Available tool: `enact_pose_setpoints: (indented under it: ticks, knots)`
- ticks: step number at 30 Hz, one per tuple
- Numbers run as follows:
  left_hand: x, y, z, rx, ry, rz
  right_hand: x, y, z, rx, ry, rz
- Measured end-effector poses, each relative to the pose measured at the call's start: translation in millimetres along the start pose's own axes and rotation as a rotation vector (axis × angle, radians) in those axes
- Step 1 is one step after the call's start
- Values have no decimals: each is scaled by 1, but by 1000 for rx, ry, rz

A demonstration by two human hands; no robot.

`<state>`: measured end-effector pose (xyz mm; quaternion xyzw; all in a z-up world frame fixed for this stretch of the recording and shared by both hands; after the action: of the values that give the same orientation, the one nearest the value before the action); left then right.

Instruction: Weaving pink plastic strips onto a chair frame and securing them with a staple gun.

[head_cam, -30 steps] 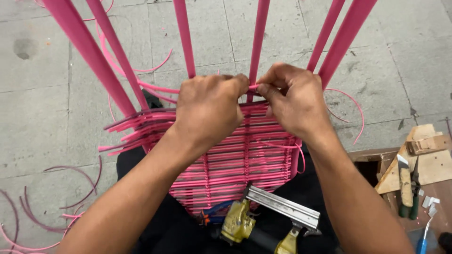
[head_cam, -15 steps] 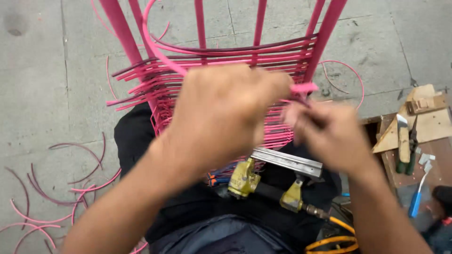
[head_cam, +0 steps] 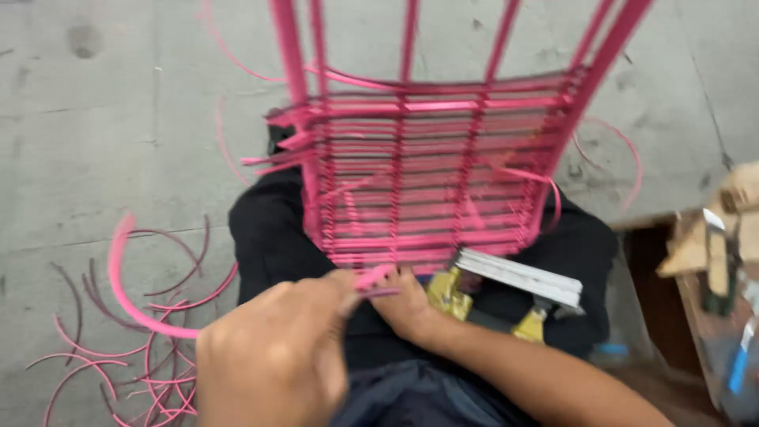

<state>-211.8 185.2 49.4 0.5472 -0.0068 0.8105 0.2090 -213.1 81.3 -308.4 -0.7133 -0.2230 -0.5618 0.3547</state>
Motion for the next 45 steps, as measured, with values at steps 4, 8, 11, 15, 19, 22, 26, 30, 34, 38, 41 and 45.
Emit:
enact_pose_setpoints:
  ticks: [4,8,11,15,19,22,26,30,34,38,41,45]
  knots:
    - [-37,-72,-47,420,-137,-8,-13,15,11,-23,-79,30]
    - [-71,-113,-107,728,-223,-132,63,18,2,-114,11,287]
    - [-78,-127,-116,833,-216,-151,127,29,-3,-171,266,823]
    - [-71,-124,-94,764,-8,-253,129,63,-17,-132,449,1461]
    - [-50,-94,-61,400,152,-208,177,35,-41,-261,341,2267]
    - [-48,-73,-34,222,184,-213,208,21,-55,-344,60,2025]
    - [-44,-53,-21,99,167,-236,224,-5,-65,-329,-331,1751]
    - [-45,-47,-19,91,152,-225,229,-5,-57,-160,-349,1671]
    - [-46,-45,-18,67,146,-231,224,-6,-50,-105,-350,1727]
    - [-51,-47,-14,77,93,-221,212,1,-47,-157,-309,1873]
    - [-55,-46,-14,58,86,-246,199,7,-49,-120,-311,1935]
    - [-58,-50,-15,85,94,-269,209,0,-48,-25,-350,1943]
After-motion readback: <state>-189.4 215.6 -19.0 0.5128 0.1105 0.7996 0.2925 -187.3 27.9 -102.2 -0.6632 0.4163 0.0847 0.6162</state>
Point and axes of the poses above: each hand's wrist, its own z-axis towards the middle knuckle, its own x-axis out of the back of the hand, y = z × x, the point moved 6 cm from there along z, towards the middle knuckle, and after that the axes turned 12 degrees about z, right-handed, at the moved point
